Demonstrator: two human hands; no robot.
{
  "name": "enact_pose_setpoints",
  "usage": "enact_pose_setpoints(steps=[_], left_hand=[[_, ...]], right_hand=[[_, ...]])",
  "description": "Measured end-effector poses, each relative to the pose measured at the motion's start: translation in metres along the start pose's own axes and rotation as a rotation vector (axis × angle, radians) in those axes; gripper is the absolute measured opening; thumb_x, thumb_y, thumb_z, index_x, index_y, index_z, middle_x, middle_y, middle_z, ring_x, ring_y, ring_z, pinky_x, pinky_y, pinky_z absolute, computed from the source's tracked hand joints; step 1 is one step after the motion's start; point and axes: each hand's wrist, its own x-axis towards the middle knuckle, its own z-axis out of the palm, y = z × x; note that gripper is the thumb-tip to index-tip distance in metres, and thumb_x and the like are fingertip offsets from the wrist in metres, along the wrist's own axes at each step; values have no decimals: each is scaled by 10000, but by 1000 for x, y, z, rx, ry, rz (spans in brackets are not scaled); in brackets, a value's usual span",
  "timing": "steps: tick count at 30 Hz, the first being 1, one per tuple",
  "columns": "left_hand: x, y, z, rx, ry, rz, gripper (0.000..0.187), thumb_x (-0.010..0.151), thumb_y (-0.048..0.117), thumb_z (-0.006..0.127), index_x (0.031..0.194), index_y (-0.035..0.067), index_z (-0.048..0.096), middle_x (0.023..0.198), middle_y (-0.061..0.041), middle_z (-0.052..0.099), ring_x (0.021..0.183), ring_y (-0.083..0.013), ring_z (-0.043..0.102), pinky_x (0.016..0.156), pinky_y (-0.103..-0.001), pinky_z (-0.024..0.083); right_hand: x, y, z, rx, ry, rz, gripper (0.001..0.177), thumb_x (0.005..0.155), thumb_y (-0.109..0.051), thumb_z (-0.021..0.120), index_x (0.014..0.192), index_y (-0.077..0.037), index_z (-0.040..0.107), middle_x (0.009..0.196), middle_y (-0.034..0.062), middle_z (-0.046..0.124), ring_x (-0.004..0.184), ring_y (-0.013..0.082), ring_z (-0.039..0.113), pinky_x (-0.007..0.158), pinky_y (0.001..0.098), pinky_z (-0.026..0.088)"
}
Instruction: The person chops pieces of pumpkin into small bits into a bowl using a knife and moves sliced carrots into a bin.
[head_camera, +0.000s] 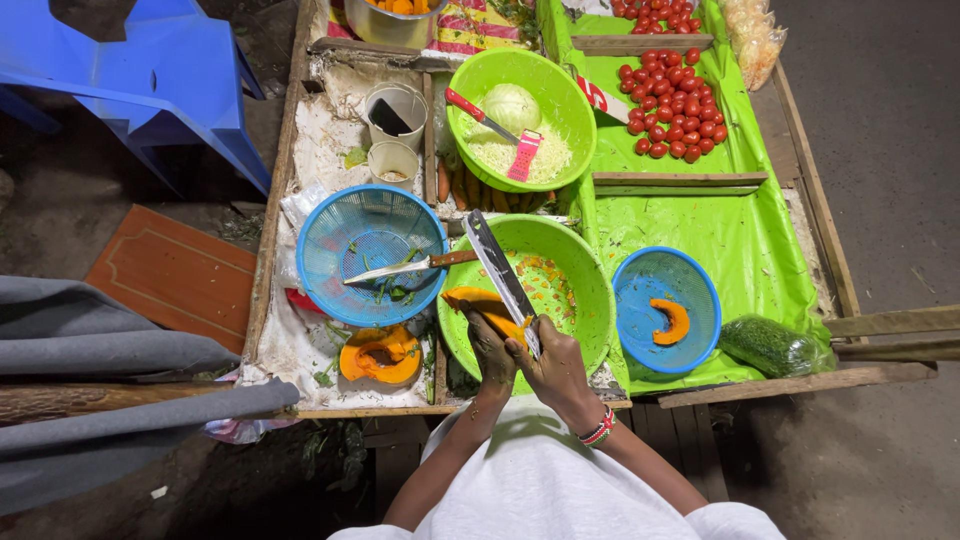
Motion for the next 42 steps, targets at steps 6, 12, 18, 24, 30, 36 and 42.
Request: enact_pose_setpoints(steps=[6, 12, 18, 24, 30, 36, 42], left_hand=[[0, -29, -15, 535, -49, 513, 622, 1099, 375, 392, 1439, -141, 322, 1341, -287, 487, 1186, -344, 487, 1062, -388, 389], [5, -45, -28, 641, -91, 653, 678, 1080, 336, 459, 1472, -173, 243, 1407, -361, 409, 1261, -435, 431, 1091, -434, 344], [16, -72, -36, 866, -35, 865, 755, 1061, 331, 530, 1470, -210, 200, 1423, -419, 366, 1286, -509, 409, 1087, -480, 335], [14, -84, -36, 295, 44, 37, 389, 1065, 288, 445, 1230, -48, 550, 1112, -210, 653, 961, -326, 607, 905, -410, 498], [21, -63, -26, 243, -17, 47, 409, 1027, 372, 433, 1181, 18, 572, 1054, -148, 666, 915, -281, 638, 843, -396, 540], [25, -39, -15, -194, -71, -203, 473, 990, 478, 402, 1160, 78, 591, 1028, -101, 675, 902, -246, 670, 805, -389, 580], [53, -29, -34, -720, -190, -724, 655, 981, 694, 392, 1095, 91, 623, 876, -133, 634, 752, -306, 627, 660, -453, 554]], right_hand=[[-2, -1, 3, 91, 11, -43, 508, 984, -448, 640, 943, 52, 566, 629, 228, 588, 530, 343, 626, 503, 396, 478], [0, 3, 8, 19, -7, 0, 484, 951, -427, 677, 879, 33, 544, 584, 225, 560, 487, 355, 594, 475, 414, 447], [1, 0, 6, -1, 13, -52, 445, 965, -419, 680, 870, -3, 551, 602, 217, 575, 551, 398, 620, 489, 421, 460], [-1, -6, 9, -30, 42, -31, 420, 968, -394, 679, 886, -1, 559, 615, 221, 587, 550, 405, 614, 477, 428, 454], [2, 4, 11, -147, 19, -98, 422, 950, -399, 706, 823, -27, 553, 574, 178, 595, 519, 360, 626, 469, 418, 452], [4, 9, 5, -128, 33, -226, 503, 899, -496, 715, 797, -36, 540, 543, 132, 556, 440, 304, 566, 448, 403, 443], [6, 48, -14, 27, 190, 97, 482, 1041, -518, 451, 888, -136, 702, 563, 9, 623, 443, 123, 587, 404, 328, 421]])
